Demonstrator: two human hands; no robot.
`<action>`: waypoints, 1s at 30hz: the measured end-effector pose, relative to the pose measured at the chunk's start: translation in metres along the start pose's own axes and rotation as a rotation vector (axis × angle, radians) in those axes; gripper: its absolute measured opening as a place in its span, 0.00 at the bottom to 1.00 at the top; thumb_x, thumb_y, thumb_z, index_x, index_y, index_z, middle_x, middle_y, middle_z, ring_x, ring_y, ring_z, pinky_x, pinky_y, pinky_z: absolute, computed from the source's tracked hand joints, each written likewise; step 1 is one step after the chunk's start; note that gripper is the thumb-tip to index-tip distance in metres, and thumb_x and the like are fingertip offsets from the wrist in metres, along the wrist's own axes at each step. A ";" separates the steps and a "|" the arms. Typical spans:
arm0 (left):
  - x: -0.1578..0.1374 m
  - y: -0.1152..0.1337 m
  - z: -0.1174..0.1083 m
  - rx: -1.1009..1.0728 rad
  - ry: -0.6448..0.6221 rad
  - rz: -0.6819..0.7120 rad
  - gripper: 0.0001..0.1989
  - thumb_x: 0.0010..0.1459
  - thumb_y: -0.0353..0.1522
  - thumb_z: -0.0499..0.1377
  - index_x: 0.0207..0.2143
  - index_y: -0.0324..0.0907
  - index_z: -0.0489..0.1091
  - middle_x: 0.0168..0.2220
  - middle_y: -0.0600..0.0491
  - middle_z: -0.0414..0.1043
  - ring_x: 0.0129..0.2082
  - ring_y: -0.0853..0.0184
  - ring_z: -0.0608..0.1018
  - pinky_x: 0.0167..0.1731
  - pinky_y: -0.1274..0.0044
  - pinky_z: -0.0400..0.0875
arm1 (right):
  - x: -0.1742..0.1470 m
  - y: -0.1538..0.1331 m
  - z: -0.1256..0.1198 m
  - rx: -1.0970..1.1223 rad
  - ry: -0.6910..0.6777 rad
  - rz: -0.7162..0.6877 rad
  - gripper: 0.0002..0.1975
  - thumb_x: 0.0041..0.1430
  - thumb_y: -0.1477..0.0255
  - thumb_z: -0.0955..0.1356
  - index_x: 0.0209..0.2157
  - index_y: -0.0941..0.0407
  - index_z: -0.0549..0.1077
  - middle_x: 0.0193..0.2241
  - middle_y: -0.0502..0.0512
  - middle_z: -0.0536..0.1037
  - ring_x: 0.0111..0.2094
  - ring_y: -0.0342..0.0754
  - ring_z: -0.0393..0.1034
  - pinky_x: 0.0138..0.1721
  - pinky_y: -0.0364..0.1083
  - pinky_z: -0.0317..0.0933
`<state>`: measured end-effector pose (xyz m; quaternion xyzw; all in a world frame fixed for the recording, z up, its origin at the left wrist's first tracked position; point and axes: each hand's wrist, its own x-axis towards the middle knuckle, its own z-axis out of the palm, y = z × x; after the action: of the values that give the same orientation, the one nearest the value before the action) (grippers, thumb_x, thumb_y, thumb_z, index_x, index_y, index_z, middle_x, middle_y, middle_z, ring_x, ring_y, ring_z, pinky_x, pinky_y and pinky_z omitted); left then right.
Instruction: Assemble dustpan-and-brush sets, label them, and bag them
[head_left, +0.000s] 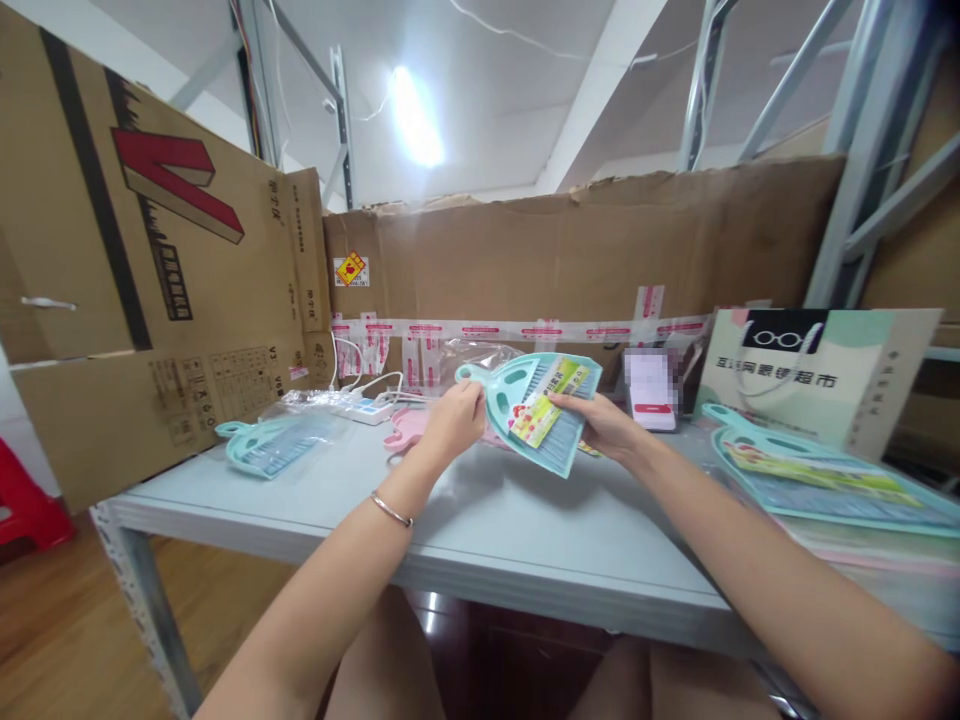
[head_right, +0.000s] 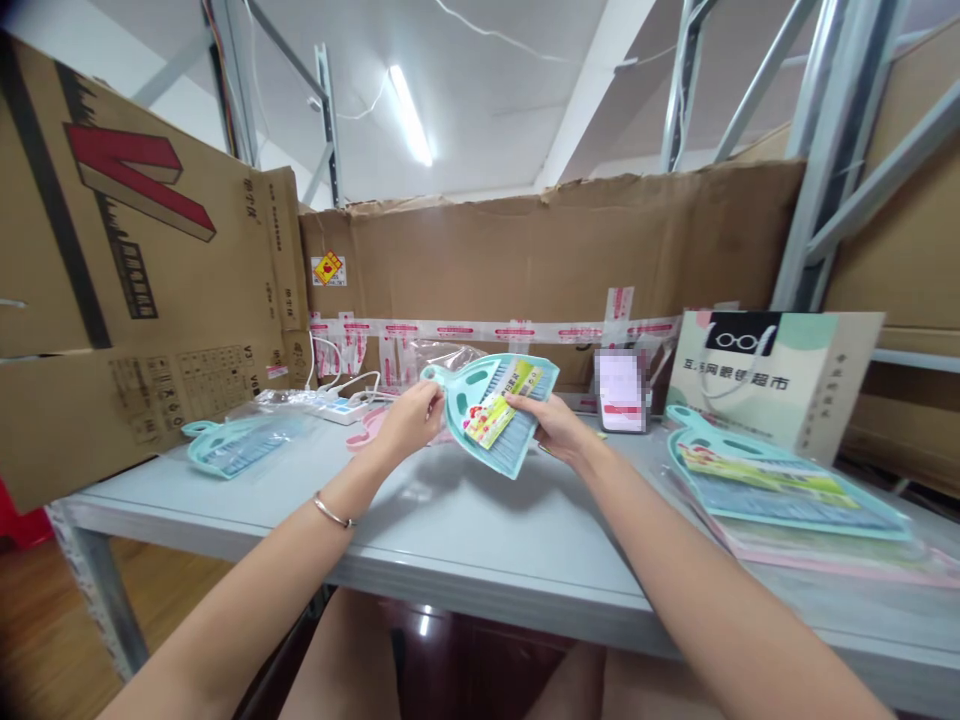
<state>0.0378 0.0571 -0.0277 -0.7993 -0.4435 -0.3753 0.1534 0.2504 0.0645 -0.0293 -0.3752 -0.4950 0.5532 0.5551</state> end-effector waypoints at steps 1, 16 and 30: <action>0.000 0.001 -0.001 0.025 0.005 0.006 0.08 0.58 0.26 0.45 0.28 0.41 0.61 0.32 0.49 0.67 0.33 0.66 0.70 0.33 0.75 0.63 | 0.000 0.001 0.000 -0.031 -0.020 0.007 0.11 0.49 0.77 0.70 0.38 0.58 0.73 0.37 0.58 0.79 0.37 0.50 0.75 0.42 0.49 0.69; -0.002 0.010 -0.011 0.004 -0.095 0.181 0.11 0.61 0.29 0.42 0.34 0.40 0.63 0.36 0.48 0.66 0.36 0.65 0.68 0.38 0.74 0.62 | -0.006 0.002 0.007 -0.214 -0.052 -0.172 0.14 0.37 0.73 0.76 0.31 0.58 0.77 0.34 0.54 0.80 0.37 0.52 0.74 0.44 0.49 0.65; -0.003 0.019 -0.020 -0.142 0.460 -0.274 0.20 0.61 0.38 0.46 0.55 0.45 0.54 0.60 0.45 0.53 0.60 0.62 0.56 0.57 0.68 0.49 | -0.005 0.007 0.032 0.386 0.067 -0.104 0.09 0.50 0.79 0.67 0.35 0.55 0.72 0.35 0.51 0.79 0.40 0.47 0.74 0.43 0.45 0.69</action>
<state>0.0429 0.0334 -0.0147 -0.6343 -0.4739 -0.5942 0.1414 0.2188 0.0558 -0.0297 -0.2540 -0.3800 0.5955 0.6607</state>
